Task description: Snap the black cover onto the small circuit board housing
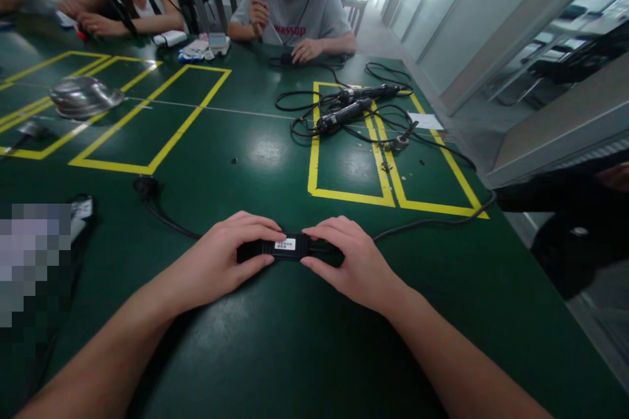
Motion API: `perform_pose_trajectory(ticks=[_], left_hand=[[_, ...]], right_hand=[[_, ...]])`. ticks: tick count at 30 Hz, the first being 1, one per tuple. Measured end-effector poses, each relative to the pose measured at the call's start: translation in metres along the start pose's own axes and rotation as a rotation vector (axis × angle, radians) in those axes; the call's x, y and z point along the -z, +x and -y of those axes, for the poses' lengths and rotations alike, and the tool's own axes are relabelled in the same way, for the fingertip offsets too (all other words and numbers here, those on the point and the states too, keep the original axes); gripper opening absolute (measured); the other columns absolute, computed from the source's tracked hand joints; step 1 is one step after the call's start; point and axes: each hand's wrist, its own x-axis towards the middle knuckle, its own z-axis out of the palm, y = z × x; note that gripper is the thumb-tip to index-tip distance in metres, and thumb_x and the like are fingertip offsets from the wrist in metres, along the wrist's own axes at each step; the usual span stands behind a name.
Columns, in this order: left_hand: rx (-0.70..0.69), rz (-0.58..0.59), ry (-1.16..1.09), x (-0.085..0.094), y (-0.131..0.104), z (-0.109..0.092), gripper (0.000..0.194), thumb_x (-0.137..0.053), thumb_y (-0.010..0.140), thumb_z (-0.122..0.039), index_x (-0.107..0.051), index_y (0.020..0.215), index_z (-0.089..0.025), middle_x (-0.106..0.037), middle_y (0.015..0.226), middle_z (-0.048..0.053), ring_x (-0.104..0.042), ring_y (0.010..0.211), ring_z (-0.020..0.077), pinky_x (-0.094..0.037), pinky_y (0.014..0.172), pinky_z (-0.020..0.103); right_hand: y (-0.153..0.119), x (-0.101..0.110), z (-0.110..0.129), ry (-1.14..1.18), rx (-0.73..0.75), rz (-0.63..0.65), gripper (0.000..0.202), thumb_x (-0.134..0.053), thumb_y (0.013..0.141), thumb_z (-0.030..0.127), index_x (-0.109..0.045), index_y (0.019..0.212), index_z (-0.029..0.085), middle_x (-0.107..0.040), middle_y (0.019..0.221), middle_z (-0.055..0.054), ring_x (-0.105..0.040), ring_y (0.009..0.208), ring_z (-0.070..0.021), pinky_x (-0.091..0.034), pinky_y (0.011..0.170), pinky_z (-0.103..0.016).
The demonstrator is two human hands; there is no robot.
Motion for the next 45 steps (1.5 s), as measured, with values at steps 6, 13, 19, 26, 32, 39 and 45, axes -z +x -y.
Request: perform_pose_trajectory(ticks=[6, 13, 19, 26, 32, 39, 45], left_hand=[[-0.024, -0.01, 0.04, -0.004, 0.0, -0.004, 0.029, -0.072, 0.102, -0.025, -0.08, 0.129, -0.031, -0.079, 0.129, 0.005, -0.072, 0.118, 0.024, -0.06, 0.107, 0.041], [-0.042, -0.015, 0.113, -0.008, 0.002, -0.012, 0.034, -0.071, 0.101, -0.018, -0.077, 0.132, -0.029, -0.078, 0.127, 0.006, -0.07, 0.118, 0.0249, -0.06, 0.107, 0.042], [-0.009, 0.017, 0.098, -0.007, 0.004, -0.012, 0.035, -0.072, 0.1, -0.018, -0.076, 0.132, -0.029, -0.078, 0.125, 0.005, -0.07, 0.116, 0.0248, -0.059, 0.104, 0.04], [0.055, 0.001, -0.003, -0.006, 0.004, -0.01, 0.031, -0.074, 0.098, -0.025, -0.077, 0.128, -0.03, -0.078, 0.122, 0.004, -0.071, 0.113, 0.0251, -0.059, 0.102, 0.041], [0.19, -0.26, -0.029, -0.007, 0.004, -0.004, 0.037, -0.074, 0.096, -0.039, -0.068, 0.13, -0.025, -0.077, 0.121, 0.006, -0.072, 0.107, 0.0262, -0.06, 0.096, 0.043], [0.243, -0.32, 0.226, -0.003, 0.007, 0.012, 0.014, -0.069, 0.097, -0.033, -0.065, 0.106, -0.023, -0.078, 0.123, 0.01, -0.069, 0.112, 0.0308, -0.059, 0.102, 0.051], [0.171, -0.284, 0.281, -0.003, 0.006, 0.01, 0.014, -0.063, 0.101, -0.034, -0.07, 0.103, -0.022, -0.073, 0.134, 0.013, -0.067, 0.123, 0.0319, -0.057, 0.108, 0.054]], right_hand=[[-0.002, 0.0, 0.001, -0.078, 0.066, -0.002, 0.034, -0.084, 0.099, 0.029, -0.074, 0.13, 0.019, -0.08, 0.117, -0.009, -0.071, 0.1, -0.0263, -0.055, 0.085, -0.043], [-0.005, -0.002, 0.004, -0.156, 0.109, -0.037, 0.033, -0.08, 0.102, 0.031, -0.073, 0.132, 0.016, -0.081, 0.117, -0.012, -0.072, 0.098, -0.0267, -0.056, 0.083, -0.044], [-0.006, -0.003, 0.001, -0.122, 0.082, -0.028, 0.033, -0.078, 0.103, 0.031, -0.073, 0.133, 0.019, -0.08, 0.116, -0.011, -0.072, 0.098, -0.0266, -0.057, 0.084, -0.044], [-0.006, -0.005, 0.001, -0.082, 0.048, -0.025, 0.032, -0.077, 0.101, 0.028, -0.071, 0.131, 0.02, -0.078, 0.117, -0.011, -0.07, 0.102, -0.0282, -0.058, 0.088, -0.046], [-0.006, -0.003, 0.003, -0.074, -0.017, -0.002, 0.053, -0.072, 0.101, 0.029, -0.058, 0.152, 0.021, -0.076, 0.112, -0.01, -0.069, 0.096, -0.0271, -0.058, 0.085, -0.045], [-0.005, -0.004, 0.002, -0.116, 0.075, -0.022, 0.011, -0.062, 0.107, 0.022, -0.072, 0.111, 0.02, -0.079, 0.106, -0.01, -0.07, 0.093, -0.0257, -0.054, 0.08, -0.042], [-0.006, -0.008, -0.003, -0.084, 0.092, -0.066, 0.012, -0.063, 0.108, 0.021, -0.075, 0.11, 0.022, -0.081, 0.105, -0.009, -0.072, 0.094, -0.0246, -0.056, 0.081, -0.041]])
